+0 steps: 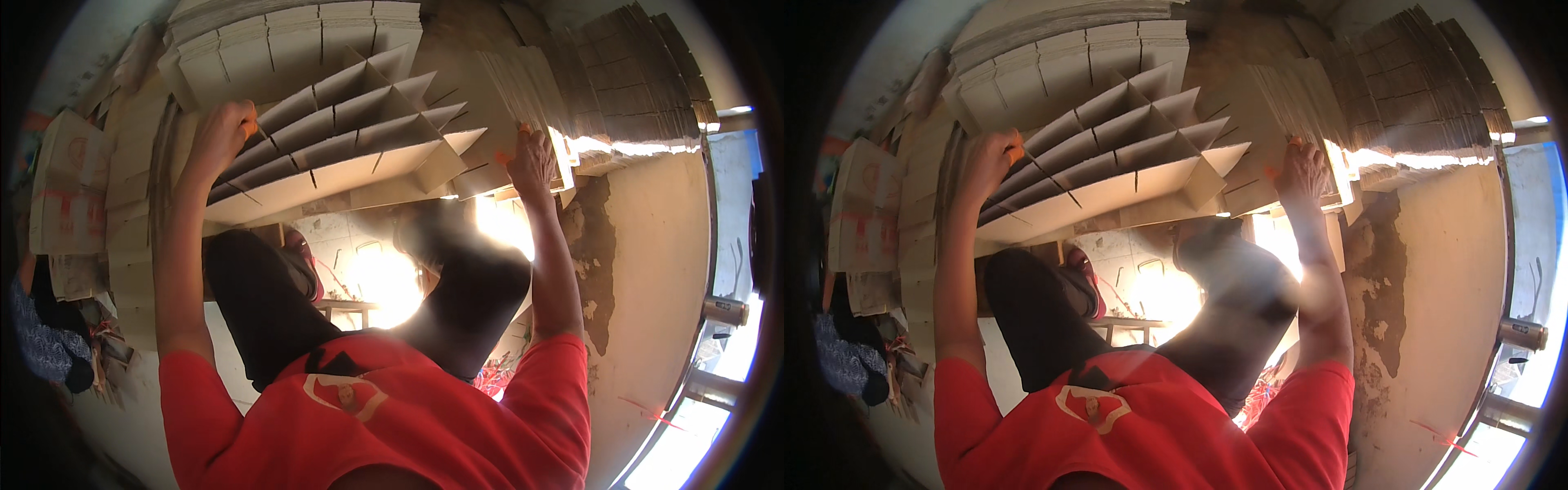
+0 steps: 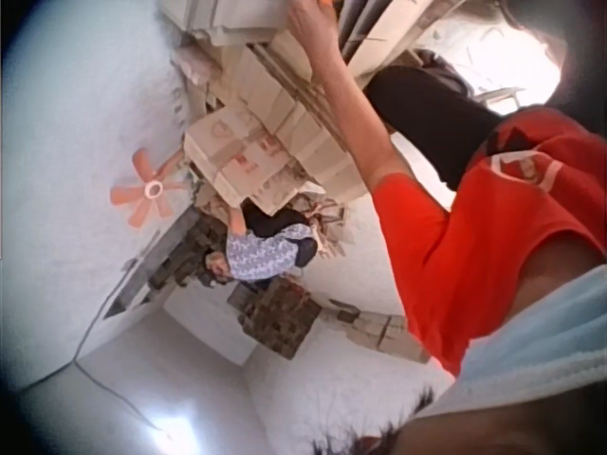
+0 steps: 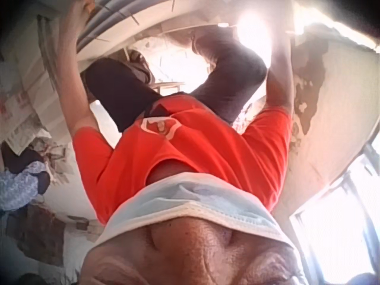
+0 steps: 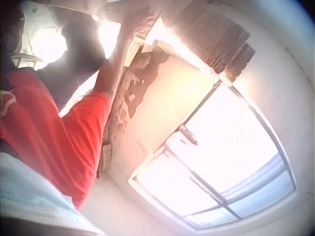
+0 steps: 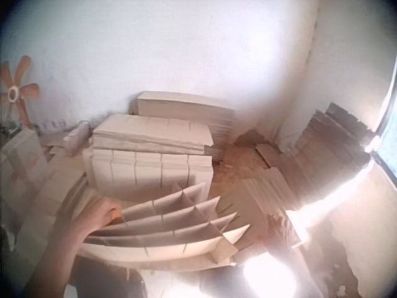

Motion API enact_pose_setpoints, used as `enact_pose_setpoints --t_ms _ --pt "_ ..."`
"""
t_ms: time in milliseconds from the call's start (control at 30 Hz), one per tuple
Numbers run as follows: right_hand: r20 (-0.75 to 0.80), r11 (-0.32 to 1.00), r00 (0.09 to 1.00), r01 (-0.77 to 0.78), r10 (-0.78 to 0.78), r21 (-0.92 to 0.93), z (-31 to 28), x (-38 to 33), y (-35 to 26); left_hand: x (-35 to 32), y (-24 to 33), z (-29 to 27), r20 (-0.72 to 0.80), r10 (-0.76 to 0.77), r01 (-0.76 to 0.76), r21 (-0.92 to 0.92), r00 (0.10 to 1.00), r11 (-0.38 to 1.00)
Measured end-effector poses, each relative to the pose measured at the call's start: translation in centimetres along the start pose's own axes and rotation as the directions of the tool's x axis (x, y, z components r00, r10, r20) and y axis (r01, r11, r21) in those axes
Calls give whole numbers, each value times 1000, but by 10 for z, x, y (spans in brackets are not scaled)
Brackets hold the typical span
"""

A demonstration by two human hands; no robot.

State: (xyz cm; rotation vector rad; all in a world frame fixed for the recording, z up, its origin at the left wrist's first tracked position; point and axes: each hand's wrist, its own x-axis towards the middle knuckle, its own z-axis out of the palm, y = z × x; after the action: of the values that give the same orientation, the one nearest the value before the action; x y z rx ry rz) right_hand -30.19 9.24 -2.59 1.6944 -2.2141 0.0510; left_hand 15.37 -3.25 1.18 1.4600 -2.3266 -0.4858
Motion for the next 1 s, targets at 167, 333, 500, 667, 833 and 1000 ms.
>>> enact_pose_setpoints --t_ms 167,333,500,667,833,1000 --pt "52 973 998 -35 23 228 9 15 27 11 -16 3 -86 46 -39 84 995 996" --pt "110 966 980 -184 166 181 -4 21 16 -10 -12 3 -372 169 -160 56 913 986" --pt "-110 904 963 -189 248 384 -6 14 21 -44 45 2 -448 242 -309 -84 861 947" --pt "-305 790 839 -214 450 575 -55 19 19 -62 72 22 -261 315 -355 -122 913 927" --pt "-363 712 900 89 243 697 -151 30 -23 -63 69 44 -175 297 -318 -109 939 942" --pt "-172 422 981 192 -85 886 -161 26 -67 -65 60 63 -213 226 -272 -222 951 936"
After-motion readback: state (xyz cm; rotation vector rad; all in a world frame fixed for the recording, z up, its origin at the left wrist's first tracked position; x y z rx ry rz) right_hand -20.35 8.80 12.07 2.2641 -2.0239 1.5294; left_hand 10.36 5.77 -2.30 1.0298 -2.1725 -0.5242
